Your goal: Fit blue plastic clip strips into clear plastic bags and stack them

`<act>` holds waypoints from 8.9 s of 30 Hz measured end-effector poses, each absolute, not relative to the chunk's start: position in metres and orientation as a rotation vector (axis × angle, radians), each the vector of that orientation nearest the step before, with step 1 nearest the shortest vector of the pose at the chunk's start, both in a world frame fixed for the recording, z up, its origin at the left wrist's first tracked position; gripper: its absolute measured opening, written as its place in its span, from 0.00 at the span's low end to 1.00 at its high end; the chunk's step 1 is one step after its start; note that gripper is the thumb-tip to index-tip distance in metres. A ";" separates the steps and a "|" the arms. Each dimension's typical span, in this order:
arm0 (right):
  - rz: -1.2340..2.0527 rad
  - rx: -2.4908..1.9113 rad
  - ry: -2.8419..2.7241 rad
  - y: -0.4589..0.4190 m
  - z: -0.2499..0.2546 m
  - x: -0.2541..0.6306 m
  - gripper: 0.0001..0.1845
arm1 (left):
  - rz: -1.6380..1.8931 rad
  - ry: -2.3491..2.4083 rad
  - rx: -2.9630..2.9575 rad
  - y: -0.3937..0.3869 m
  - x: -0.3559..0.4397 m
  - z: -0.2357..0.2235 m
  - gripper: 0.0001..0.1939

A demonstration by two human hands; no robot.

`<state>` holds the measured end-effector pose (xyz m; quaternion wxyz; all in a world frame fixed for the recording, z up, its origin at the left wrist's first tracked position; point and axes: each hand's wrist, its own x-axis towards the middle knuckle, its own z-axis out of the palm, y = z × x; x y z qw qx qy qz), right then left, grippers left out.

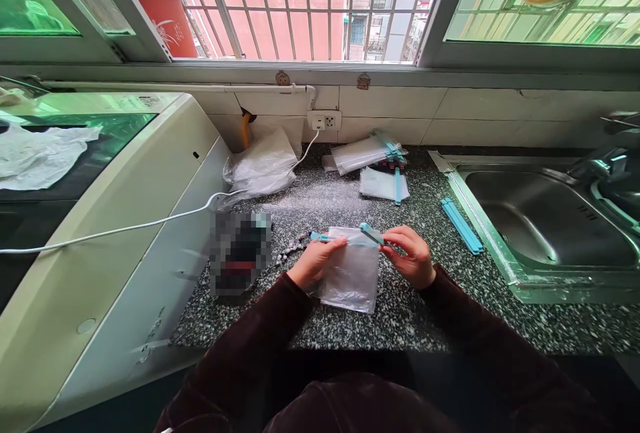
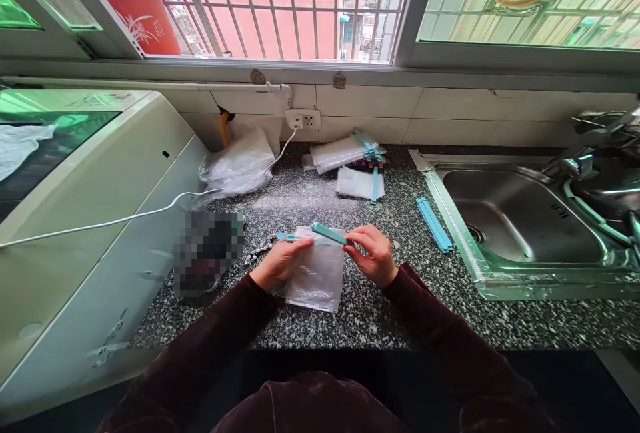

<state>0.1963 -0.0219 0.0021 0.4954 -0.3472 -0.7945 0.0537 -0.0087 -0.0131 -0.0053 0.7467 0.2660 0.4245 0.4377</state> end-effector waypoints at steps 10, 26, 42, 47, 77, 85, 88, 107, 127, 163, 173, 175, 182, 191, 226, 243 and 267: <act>0.093 -0.862 -2.006 -0.021 0.001 0.194 0.06 | 0.987 0.941 0.651 -0.013 -0.008 -0.010 0.18; 0.218 -0.946 -2.070 -0.019 -0.007 0.192 0.04 | 0.876 0.822 0.820 -0.011 -0.014 -0.006 0.23; 0.199 -0.975 -2.065 -0.019 -0.009 0.192 0.04 | 0.800 0.785 0.848 -0.008 -0.018 -0.005 0.23; 0.173 -0.956 -2.081 -0.019 -0.008 0.192 0.04 | 0.843 0.796 0.821 -0.008 -0.017 -0.004 0.22; 0.321 -1.049 -2.035 -0.015 -0.013 0.192 0.08 | 0.881 0.956 0.839 -0.008 -0.013 -0.007 0.19; 0.861 -1.321 -1.923 -0.003 -0.014 0.186 0.09 | 0.825 0.998 0.917 -0.009 -0.012 -0.010 0.19; 0.910 -1.344 -1.911 -0.004 -0.014 0.183 0.09 | 0.825 1.023 0.942 -0.008 -0.013 -0.011 0.20; 0.181 -0.969 -2.135 -0.020 -0.004 0.190 0.09 | 0.858 0.959 0.938 -0.007 -0.013 -0.017 0.20; 0.057 -0.956 -2.403 -0.023 -0.010 0.189 0.07 | 0.627 0.802 1.042 0.000 -0.030 -0.004 0.21; 0.164 -1.121 -2.290 -0.023 -0.015 0.187 0.11 | 0.774 1.072 1.337 -0.003 -0.027 0.001 0.25; 0.739 -1.242 -2.122 -0.014 -0.010 0.192 0.11 | 0.747 1.017 1.438 -0.007 -0.026 0.002 0.21; 0.793 -1.266 -2.129 -0.015 -0.012 0.191 0.10 | 0.747 1.009 1.444 -0.007 -0.026 -0.001 0.21; 0.807 -1.248 -2.118 -0.016 -0.013 0.189 0.08 | 0.740 1.024 1.453 -0.008 -0.024 0.001 0.23; 0.777 -1.228 -2.108 -0.016 -0.011 0.189 0.09 | 0.762 1.016 1.433 -0.007 -0.023 -0.002 0.22; 0.646 -1.043 -2.068 -0.015 -0.005 0.191 0.14 | 0.826 0.942 1.387 -0.007 -0.021 0.000 0.19; 0.716 -1.239 -1.894 -0.015 -0.010 0.191 0.10 | 1.298 1.017 1.098 -0.002 -0.025 -0.003 0.18; -0.003 -1.343 -1.868 0.012 -0.026 0.212 0.10 | 1.108 1.003 1.122 0.007 -0.015 -0.002 0.27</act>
